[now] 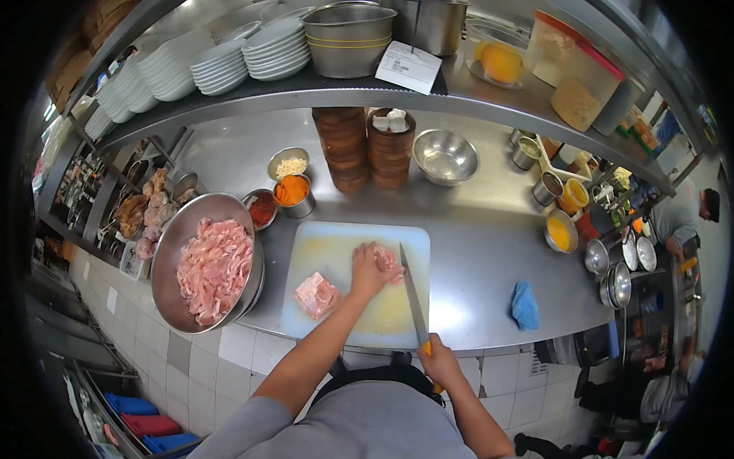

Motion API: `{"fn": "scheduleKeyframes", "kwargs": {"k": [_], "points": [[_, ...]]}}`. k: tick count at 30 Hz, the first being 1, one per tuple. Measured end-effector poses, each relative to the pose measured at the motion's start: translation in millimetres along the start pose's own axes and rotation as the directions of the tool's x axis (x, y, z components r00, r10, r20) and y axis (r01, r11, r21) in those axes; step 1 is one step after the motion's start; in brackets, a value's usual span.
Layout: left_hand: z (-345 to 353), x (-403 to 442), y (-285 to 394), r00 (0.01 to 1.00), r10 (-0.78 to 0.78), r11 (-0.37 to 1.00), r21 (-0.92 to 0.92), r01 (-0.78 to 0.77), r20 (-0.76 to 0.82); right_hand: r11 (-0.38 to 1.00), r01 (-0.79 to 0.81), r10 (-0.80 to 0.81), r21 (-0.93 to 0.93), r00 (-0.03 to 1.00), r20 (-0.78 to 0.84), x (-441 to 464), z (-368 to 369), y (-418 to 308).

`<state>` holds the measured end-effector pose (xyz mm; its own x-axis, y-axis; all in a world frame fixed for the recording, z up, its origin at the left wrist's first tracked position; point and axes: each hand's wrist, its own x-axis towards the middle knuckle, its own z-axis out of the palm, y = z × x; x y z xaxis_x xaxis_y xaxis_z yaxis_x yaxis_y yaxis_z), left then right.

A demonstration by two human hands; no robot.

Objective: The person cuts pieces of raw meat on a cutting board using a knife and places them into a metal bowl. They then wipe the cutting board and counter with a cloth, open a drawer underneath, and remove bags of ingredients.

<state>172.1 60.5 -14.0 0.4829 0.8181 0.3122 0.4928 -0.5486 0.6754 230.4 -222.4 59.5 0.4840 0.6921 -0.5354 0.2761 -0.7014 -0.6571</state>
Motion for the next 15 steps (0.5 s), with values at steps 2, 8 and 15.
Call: {"fn": "scheduleKeyframes", "kwargs": {"k": [2,8,15], "points": [[6.6,-6.1,9.9,0.999,0.015,0.999,-0.029,-0.016,-0.029,0.999,-0.008,0.006,0.038,0.999,0.052,2.7,10.9,-14.0],[-0.5,-18.3,23.5,0.949,0.067,0.993,-0.071,-0.093,-0.308,1.000,-0.005,0.001,0.024,0.988,0.157,11.3,13.1,-56.1],[-24.3,-15.8,-11.1,0.814,-0.512,0.015,-0.945,0.327,0.274,0.987,0.083,-0.111,0.134,0.970,0.214,18.2,8.6,-70.2]]}}
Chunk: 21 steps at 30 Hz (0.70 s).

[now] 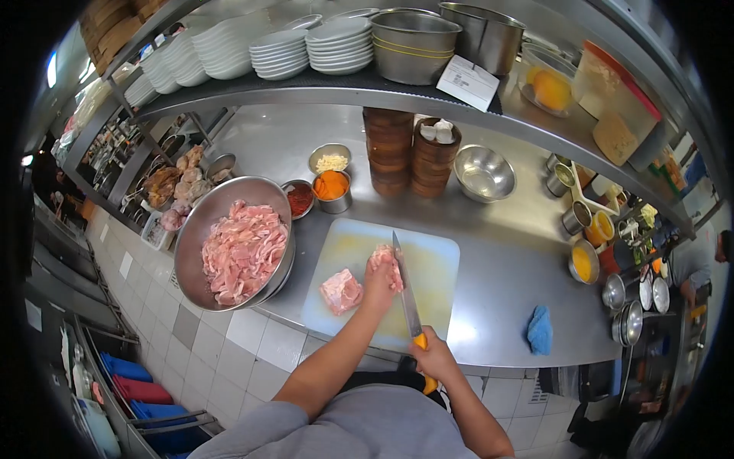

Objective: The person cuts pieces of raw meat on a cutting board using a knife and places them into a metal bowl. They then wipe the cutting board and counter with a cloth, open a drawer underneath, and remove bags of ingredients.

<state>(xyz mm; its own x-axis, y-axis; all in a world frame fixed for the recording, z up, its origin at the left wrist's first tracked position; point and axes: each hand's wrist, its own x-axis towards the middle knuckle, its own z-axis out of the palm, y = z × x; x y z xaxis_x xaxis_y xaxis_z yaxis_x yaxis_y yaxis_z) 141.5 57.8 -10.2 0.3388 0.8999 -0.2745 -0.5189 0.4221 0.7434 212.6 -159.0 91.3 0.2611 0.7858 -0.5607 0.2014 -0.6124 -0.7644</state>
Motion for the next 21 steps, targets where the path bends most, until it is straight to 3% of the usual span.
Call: {"fn": "scheduleKeyframes", "kwargs": {"k": [2,3,5,6,8,9,11,14,17,20,21], "points": [[-29.8,10.5,-1.9,0.979,-0.094,0.921,-0.357,0.156,0.183,0.999,0.023,-0.023,0.045,1.000,0.007,1.5,0.2,1.6],[-33.4,11.9,2.4,0.981,-0.085,0.923,-0.358,0.143,0.174,0.993,0.074,-0.076,0.094,0.997,0.018,1.0,-0.2,0.9],[-37.7,15.4,9.2,0.964,-0.250,0.743,-0.619,0.254,0.096,0.981,0.129,-0.135,0.142,0.990,0.036,-2.0,-1.9,-3.2],[-35.7,11.7,17.2,0.966,-0.242,0.746,-0.620,0.243,0.088,0.978,0.129,-0.131,0.161,0.991,0.001,-9.2,-4.0,-10.8],[-25.1,-6.9,39.1,0.953,-0.166,0.723,-0.626,0.293,0.255,0.975,0.133,-0.132,0.177,0.991,-0.020,-11.3,-7.4,-11.1],[-21.5,-11.1,43.8,0.958,-0.155,0.727,-0.628,0.276,0.242,0.965,0.160,-0.155,0.208,0.987,-0.042,-10.5,-11.6,-3.2],[-17.3,-15.6,53.7,0.932,-0.099,0.649,-0.688,0.326,0.348,0.935,0.198,-0.186,0.294,0.980,-0.068,-6.1,-18.6,-0.1],[-0.6,-39.5,102.9,0.953,-0.121,0.744,-0.610,0.273,0.279,0.920,0.226,-0.197,0.322,0.973,-0.121,-4.0,-28.0,-3.2],[19.3,-64.1,181.0,0.958,-0.044,0.749,-0.626,0.220,0.284,0.933,0.184,-0.144,0.311,0.978,-0.148,2.8,-31.5,3.0],[3.3,-68.8,274.4,0.912,0.190,0.776,-0.625,0.088,0.364,0.935,0.179,-0.135,0.306,0.978,-0.159,3.3,-28.5,8.4],[3.7,-80.1,310.9,0.903,0.282,0.846,-0.529,-0.073,0.325,0.933,0.181,-0.137,0.311,0.978,-0.157,3.2,-27.1,10.2]]}}
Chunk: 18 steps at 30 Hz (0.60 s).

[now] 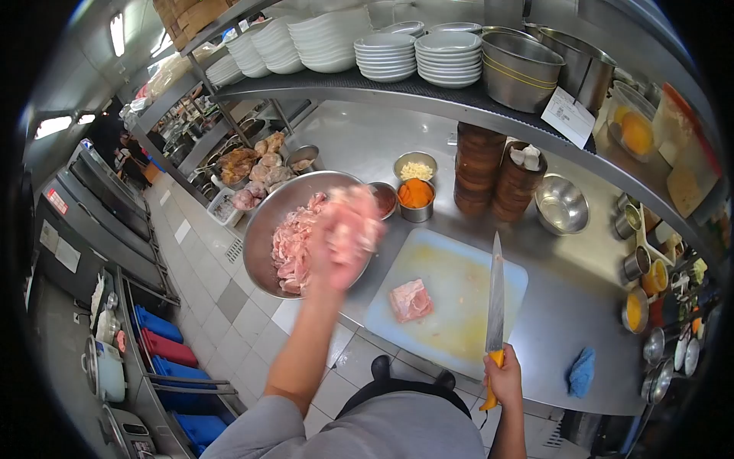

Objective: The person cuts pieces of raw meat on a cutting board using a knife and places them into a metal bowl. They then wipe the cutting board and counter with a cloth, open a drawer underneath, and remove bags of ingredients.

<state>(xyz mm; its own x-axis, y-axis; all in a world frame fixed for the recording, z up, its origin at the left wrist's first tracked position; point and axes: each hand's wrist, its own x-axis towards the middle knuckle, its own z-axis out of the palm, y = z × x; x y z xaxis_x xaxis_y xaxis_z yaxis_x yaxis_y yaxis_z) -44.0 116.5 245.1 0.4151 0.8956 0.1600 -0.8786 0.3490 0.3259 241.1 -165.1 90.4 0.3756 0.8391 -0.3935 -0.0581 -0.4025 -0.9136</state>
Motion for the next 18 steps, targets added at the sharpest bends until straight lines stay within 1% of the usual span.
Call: {"fn": "scheduleKeyframes", "kwargs": {"k": [1,2,3,4,5,6,7,8,9,10,11,12,13,14,15,16,17,18], "points": [[-0.6,0.1,32.3,0.995,0.086,0.985,0.155,-0.077,-0.051,1.000,-0.017,0.017,-0.002,1.000,-0.008,-0.7,0.8,2.3],[-4.4,-2.3,64.4,0.980,0.177,0.940,0.311,-0.142,-0.089,0.999,-0.036,0.036,-0.004,0.999,-0.016,-1.2,1.7,4.8],[-17.1,-5.2,96.7,0.953,0.280,0.839,0.513,-0.184,-0.116,0.999,-0.038,0.038,0.001,0.999,-0.013,-1.1,2.0,8.1],[-32.3,-7.8,124.0,0.916,0.382,0.695,0.691,-0.200,-0.120,0.999,-0.042,0.043,-0.011,0.999,0.012,-0.6,1.8,12.1],[-41.5,-12.5,143.0,0.917,0.381,0.692,0.695,-0.196,-0.120,0.999,-0.046,0.047,-0.023,0.998,0.037,0.0,1.6,15.9],[-49.7,-19.4,157.4,0.912,0.389,0.439,0.896,-0.061,-0.129,0.999,-0.050,0.050,-0.019,0.998,0.038,0.3,1.0,19.6],[-59.8,-26.2,166.9,0.907,0.399,0.136,0.987,0.085,-0.134,0.997,-0.058,0.061,-0.058,0.997,0.057,0.9,0.1,23.1],[-74.7,-35.3,171.6,0.907,0.398,0.135,0.987,0.088,-0.135,0.993,-0.064,0.072,-0.097,0.995,0.074,0.8,-0.1,24.9],[-92.5,-46.5,173.4,0.880,0.475,-0.496,0.832,0.249,0.021,0.993,-0.067,0.074,-0.096,0.995,0.073,0.0,0.1,23.0],[-97.8,-53.0,169.8,0.881,0.432,-0.881,0.299,0.367,0.192,0.980,-0.052,0.068,-0.191,0.994,0.081,-1.1,0.1,18.6],[-103.0,-56.2,168.4,0.888,0.420,-0.885,0.301,0.356,0.187,0.959,-0.042,0.068,-0.281,0.994,0.083,-3.5,1.5,15.2],[-96.3,-59.4,159.9,0.863,0.434,-0.788,0.573,0.225,0.258,0.958,-0.066,0.086,-0.277,0.994,0.062,-5.2,5.0,9.6],[-90.6,-63.0,146.7,0.831,0.467,-0.610,0.790,0.057,0.301,0.941,-0.052,0.081,-0.334,0.994,0.071,-5.8,7.9,2.1],[-68.3,-65.6,119.9,0.831,0.492,-0.487,0.873,0.016,0.259,0.919,-0.042,0.078,-0.392,0.994,0.075,-7.0,6.8,-1.0],[-72.6,-67.7,93.1,0.849,0.468,-0.463,0.886,0.001,0.243,0.889,0.024,0.019,-0.457,0.996,0.090,-3.2,4.8,8.6],[-77.8,-76.3,67.9,0.904,0.383,-0.362,0.931,-0.044,0.192,0.851,0.094,-0.040,-0.517,0.993,0.113,-0.3,2.4,15.7],[-79.4,-81.5,45.0,0.944,0.292,-0.259,0.963,-0.078,0.155,0.852,0.071,-0.031,-0.519,0.996,0.084,-3.6,2.5,7.5],[-75.4,-82.9,18.0,0.970,0.144,-0.398,0.909,-0.126,0.197,0.837,0.027,0.036,-0.546,0.994,0.104,-5.3,6.9,-3.9]]}}
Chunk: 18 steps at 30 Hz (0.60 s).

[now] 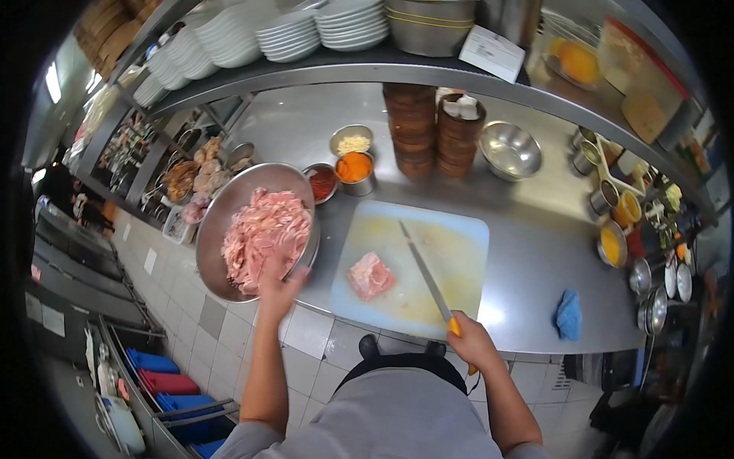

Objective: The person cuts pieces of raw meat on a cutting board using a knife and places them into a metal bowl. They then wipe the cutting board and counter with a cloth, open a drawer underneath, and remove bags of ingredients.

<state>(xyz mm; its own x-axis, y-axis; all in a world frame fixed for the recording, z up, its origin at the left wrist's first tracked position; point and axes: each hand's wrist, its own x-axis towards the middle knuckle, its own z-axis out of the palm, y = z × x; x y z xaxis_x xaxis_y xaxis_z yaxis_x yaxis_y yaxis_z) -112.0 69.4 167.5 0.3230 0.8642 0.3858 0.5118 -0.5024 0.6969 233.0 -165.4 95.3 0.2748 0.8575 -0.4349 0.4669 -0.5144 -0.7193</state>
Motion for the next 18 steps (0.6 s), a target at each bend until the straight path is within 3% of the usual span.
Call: {"fn": "scheduleKeyframes", "kwargs": {"k": [1,3,7,9,10,12,13,15,18], "points": [[23.0,-2.9,15.3,0.988,0.079,0.987,0.129,-0.096,0.132,0.999,-0.042,0.043,-0.026,0.997,0.057,-0.9,-1.1,-8.8],[60.1,-5.1,32.7,0.976,0.157,0.892,0.402,-0.206,0.153,0.998,-0.068,0.069,-0.012,0.995,0.069,-3.9,0.4,-12.2],[96.8,0.6,56.3,0.954,0.253,0.926,0.247,-0.287,0.162,0.997,0.014,-0.014,-0.077,1.000,0.011,-10.6,8.5,7.2],[116.5,-0.9,45.0,0.967,0.079,0.985,0.129,-0.113,0.243,0.995,0.037,-0.041,-0.089,0.998,-0.040,-16.0,11.8,17.1],[129.2,-3.9,29.2,0.963,0.089,0.984,0.129,-0.125,0.256,0.993,0.017,-0.024,-0.121,0.998,-0.055,-19.6,11.0,19.2],[157.4,-13.1,-6.8,0.960,-0.078,0.951,0.310,-0.009,0.269,0.990,-0.015,0.004,-0.139,0.997,-0.083,-26.4,8.3,23.7],[165.5,-15.1,-9.4,0.957,-0.066,0.951,0.307,-0.025,0.284,0.983,-0.031,0.018,-0.183,0.997,-0.071,-29.4,6.6,26.0],[180.4,-23.2,-15.3,0.909,-0.263,0.914,0.385,0.128,0.323,0.975,-0.058,0.045,-0.214,0.997,-0.064,-34.1,6.0,35.4],[183.1,-28.6,-36.8,0.947,-0.129,0.949,0.314,0.032,0.295,0.972,-0.044,0.021,-0.233,0.995,-0.097,-36.2,5.5,49.4]]}}
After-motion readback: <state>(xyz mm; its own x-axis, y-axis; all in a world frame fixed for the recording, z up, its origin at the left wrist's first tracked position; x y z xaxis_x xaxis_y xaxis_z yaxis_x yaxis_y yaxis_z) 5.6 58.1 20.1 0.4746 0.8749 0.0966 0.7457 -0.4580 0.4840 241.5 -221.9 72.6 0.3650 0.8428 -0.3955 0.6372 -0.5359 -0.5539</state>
